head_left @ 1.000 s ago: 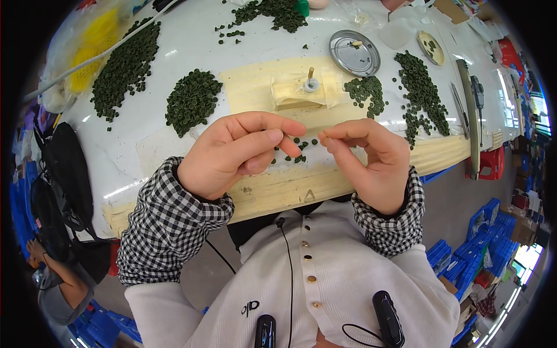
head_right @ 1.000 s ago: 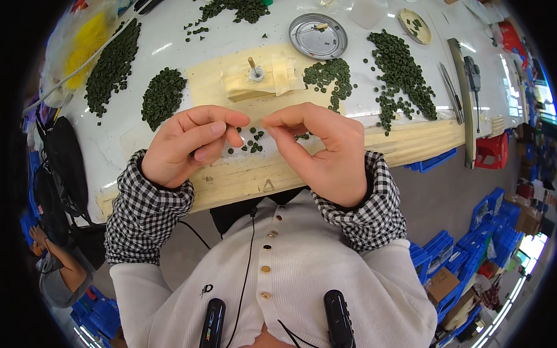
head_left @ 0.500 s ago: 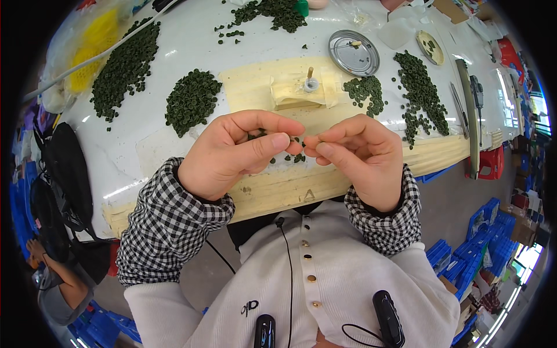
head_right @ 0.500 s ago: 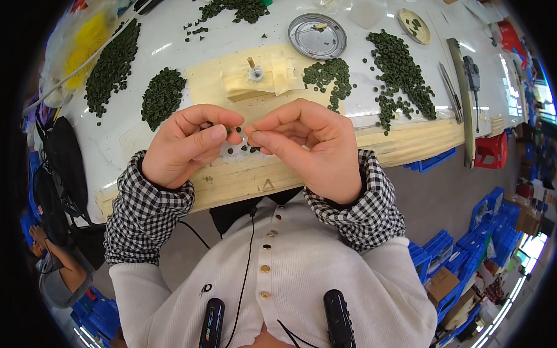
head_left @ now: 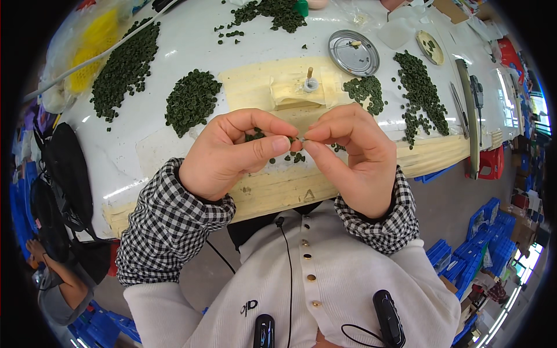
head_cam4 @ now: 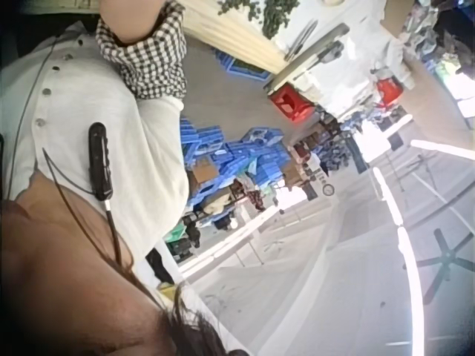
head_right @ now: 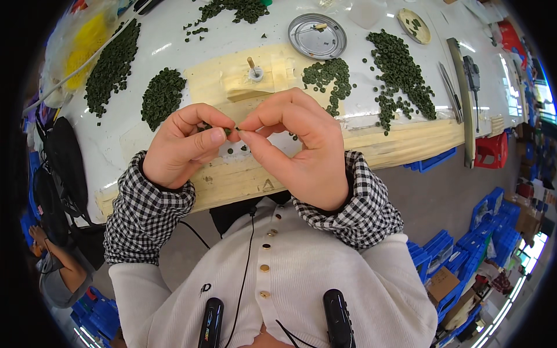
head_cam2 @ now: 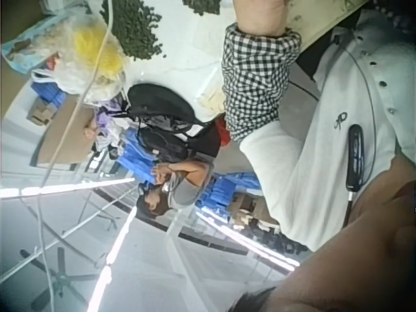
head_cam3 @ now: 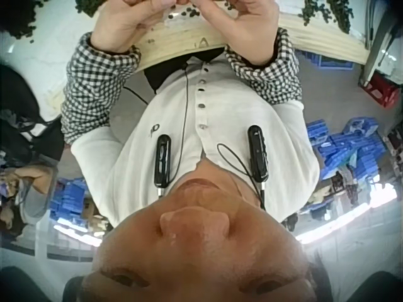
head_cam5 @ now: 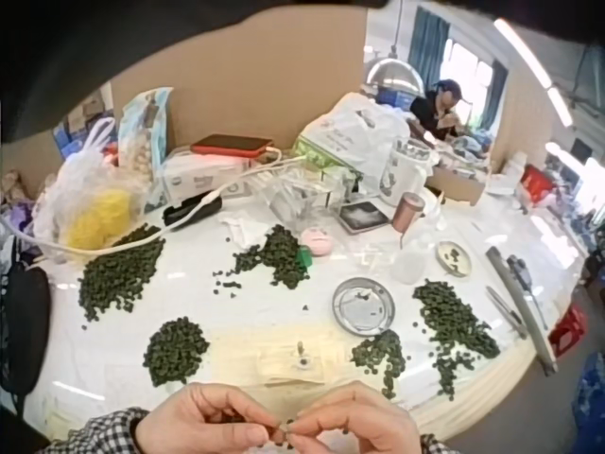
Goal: Assembling small green plastic pieces with tiny black components on a factory workbench.
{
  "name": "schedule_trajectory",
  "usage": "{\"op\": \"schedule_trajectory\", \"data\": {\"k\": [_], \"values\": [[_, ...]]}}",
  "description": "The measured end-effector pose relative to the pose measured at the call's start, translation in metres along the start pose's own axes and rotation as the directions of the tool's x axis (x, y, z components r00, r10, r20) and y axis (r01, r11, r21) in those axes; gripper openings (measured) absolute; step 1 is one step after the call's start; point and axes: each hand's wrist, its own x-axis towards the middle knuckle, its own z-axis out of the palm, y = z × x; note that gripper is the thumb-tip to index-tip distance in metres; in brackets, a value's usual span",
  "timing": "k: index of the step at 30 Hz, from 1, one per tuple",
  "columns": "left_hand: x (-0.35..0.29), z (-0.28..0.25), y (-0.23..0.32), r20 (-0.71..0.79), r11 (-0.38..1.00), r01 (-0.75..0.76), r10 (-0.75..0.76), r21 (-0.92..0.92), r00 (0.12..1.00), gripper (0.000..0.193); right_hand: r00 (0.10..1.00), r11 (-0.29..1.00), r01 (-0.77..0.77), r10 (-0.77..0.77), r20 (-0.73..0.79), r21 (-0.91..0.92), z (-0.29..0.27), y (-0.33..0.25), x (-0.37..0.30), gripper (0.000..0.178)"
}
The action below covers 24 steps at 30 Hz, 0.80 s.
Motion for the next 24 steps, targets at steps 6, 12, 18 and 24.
{"op": "schedule_trajectory", "data": {"k": [6, 12, 18, 24], "values": [[-0.0015, 0.002, 0.0045, -0.025, 0.997, -0.007, 0.009, 0.075, 1.0, 0.013, 1.0, 1.0, 0.011, -0.012, -0.015, -0.009, 0.0024, -0.0016, 0.0002, 0.013], [-0.0016, 0.0043, 0.0027, -0.044, 0.995, -0.051, 0.055, 0.086, 0.998, 0.018, 1.0, 0.999, 0.017, -0.017, -0.015, -0.036, 0.0053, -0.0026, 0.0011, 0.013], [-0.0021, 0.0036, 0.0013, -0.047, 0.987, -0.089, 0.096, 0.132, 0.994, 0.019, 1.0, 0.997, 0.023, -0.023, 0.005, -0.07, 0.0059, -0.0041, 0.0014, 0.012], [-0.0025, 0.0043, -0.0002, -0.077, 0.958, -0.146, 0.17, 0.246, 0.982, 0.019, 0.999, 0.999, -0.032, 0.032, -0.016, -0.008, 0.0089, -0.002, -0.0012, 0.012]]}}
